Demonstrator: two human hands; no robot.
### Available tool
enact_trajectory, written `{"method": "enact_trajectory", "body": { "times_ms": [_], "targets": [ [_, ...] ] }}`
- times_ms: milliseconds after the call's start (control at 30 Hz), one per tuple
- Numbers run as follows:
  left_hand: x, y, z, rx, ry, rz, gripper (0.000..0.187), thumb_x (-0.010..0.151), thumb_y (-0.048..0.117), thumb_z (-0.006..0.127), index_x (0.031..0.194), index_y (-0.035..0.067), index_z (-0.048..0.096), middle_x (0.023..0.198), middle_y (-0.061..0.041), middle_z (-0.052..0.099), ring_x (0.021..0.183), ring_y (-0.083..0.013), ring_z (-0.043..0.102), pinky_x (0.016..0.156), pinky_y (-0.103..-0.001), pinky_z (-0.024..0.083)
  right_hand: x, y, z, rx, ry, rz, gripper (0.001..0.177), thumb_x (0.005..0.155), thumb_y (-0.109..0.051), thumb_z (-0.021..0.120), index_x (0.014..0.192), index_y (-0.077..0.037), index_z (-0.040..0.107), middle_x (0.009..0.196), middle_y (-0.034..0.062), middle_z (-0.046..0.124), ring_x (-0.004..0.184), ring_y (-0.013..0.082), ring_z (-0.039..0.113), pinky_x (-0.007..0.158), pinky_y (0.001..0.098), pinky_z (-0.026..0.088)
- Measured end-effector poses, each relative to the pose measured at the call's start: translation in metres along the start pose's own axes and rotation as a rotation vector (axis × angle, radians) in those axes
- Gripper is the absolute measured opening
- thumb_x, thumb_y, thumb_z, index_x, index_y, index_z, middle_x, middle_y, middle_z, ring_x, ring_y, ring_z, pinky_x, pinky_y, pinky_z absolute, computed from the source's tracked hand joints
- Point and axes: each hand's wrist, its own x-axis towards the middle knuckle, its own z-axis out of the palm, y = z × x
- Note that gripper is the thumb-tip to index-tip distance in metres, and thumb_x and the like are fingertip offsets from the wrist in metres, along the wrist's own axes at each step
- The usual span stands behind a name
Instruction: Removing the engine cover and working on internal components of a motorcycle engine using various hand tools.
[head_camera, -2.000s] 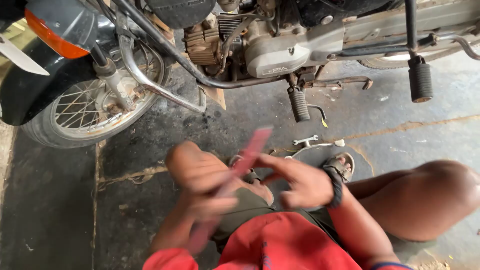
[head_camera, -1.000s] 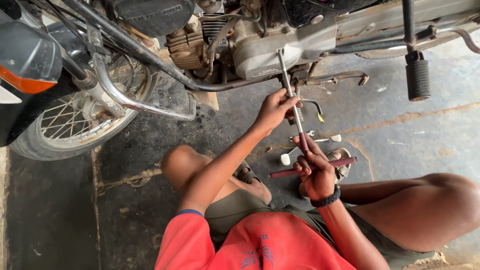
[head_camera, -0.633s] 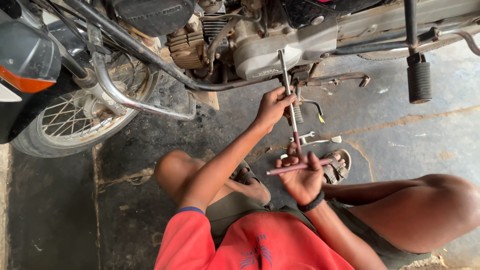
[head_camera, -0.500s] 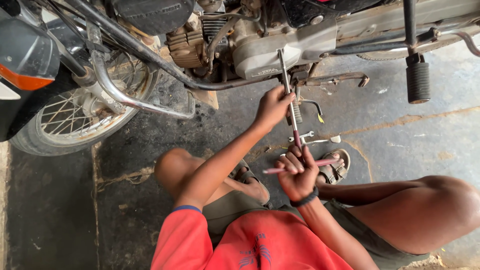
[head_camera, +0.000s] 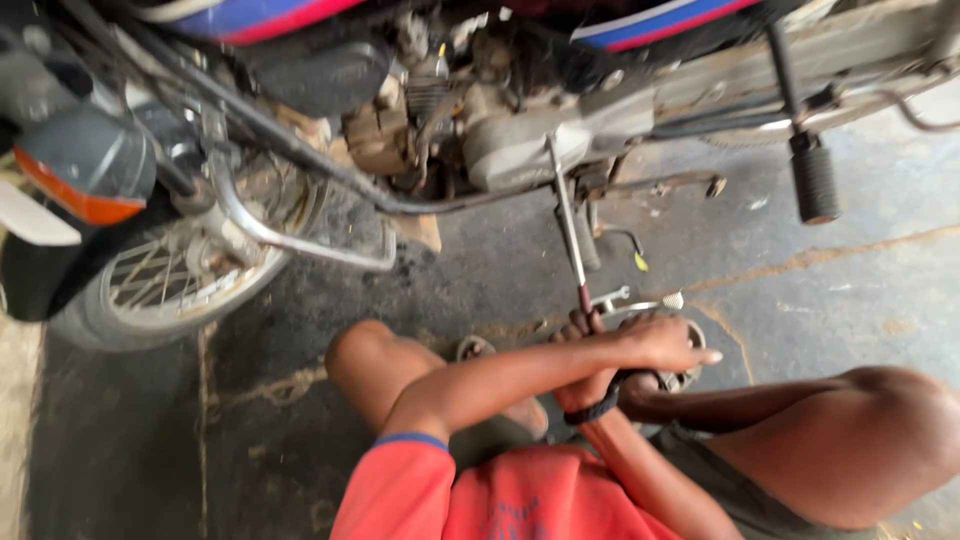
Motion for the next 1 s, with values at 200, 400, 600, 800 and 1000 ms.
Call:
{"method": "enact_trajectory", "body": {
  "times_ms": [200,400,600,800,1000],
  "targets": [
    [0.000,-0.003,0.008,-0.053,0.057,-0.034,0.060,0.096,0.050,0.056,0.130,0.002,0.065,0.126,-0.028,0.068,0.119,-0.0458,0.065,0.099,-0.058,0.050,0.000,0.002,0.002,0.004,0.063,-0.008,0.032,0.109,-0.033,0.048,0.083,-0.017,0.040,0.064,-0.0034,0.036,0.061,0.0127,0.035,0.059,0.0308,0.034],
    [0.005,-0.015,0.018,-0.295,0.220,0.199,0.041,0.097,0.037,0.057,0.114,0.003,0.071,0.110,-0.021,0.076,0.106,-0.0391,0.071,0.091,-0.051,0.054,-0.003,-0.002,-0.015,-0.142,0.202,-0.010,0.027,0.104,-0.036,0.048,0.086,-0.016,0.049,0.060,-0.0026,0.037,0.059,0.0147,0.035,0.057,0.0327,0.034],
    [-0.088,-0.004,-0.060,-0.891,-0.130,0.441,0.042,0.098,0.036,0.070,0.126,0.005,0.067,0.086,-0.008,0.068,0.066,-0.0125,0.060,0.056,-0.029,0.049,-0.016,-0.061,-0.019,-1.114,0.210,0.095,0.025,0.092,-0.035,0.059,0.098,-0.011,0.053,0.069,0.0057,0.053,0.066,0.0228,0.051,0.062,0.0360,0.043],
    [-0.091,-0.082,-0.099,-0.586,0.831,0.224,0.032,0.096,0.031,0.069,0.112,0.003,0.062,0.079,0.000,0.070,0.064,-0.0059,0.065,0.056,-0.023,0.052,-0.001,-0.086,0.093,-2.308,0.131,0.321,0.047,0.077,-0.033,0.072,0.112,-0.006,0.059,0.080,0.0156,0.073,0.075,0.0324,0.070,0.069,0.0400,0.054],
    [-0.057,-0.140,-0.101,-1.100,0.550,0.125,0.030,0.095,0.035,0.073,0.101,0.007,0.066,0.078,-0.001,0.068,0.064,-0.0094,0.064,0.054,-0.024,0.050,0.048,-0.107,0.141,-2.474,-0.294,0.842,0.090,0.067,-0.058,0.091,0.126,-0.004,0.048,0.081,0.0143,0.072,0.076,0.0295,0.070,0.070,0.0409,0.054]
  ]
}}
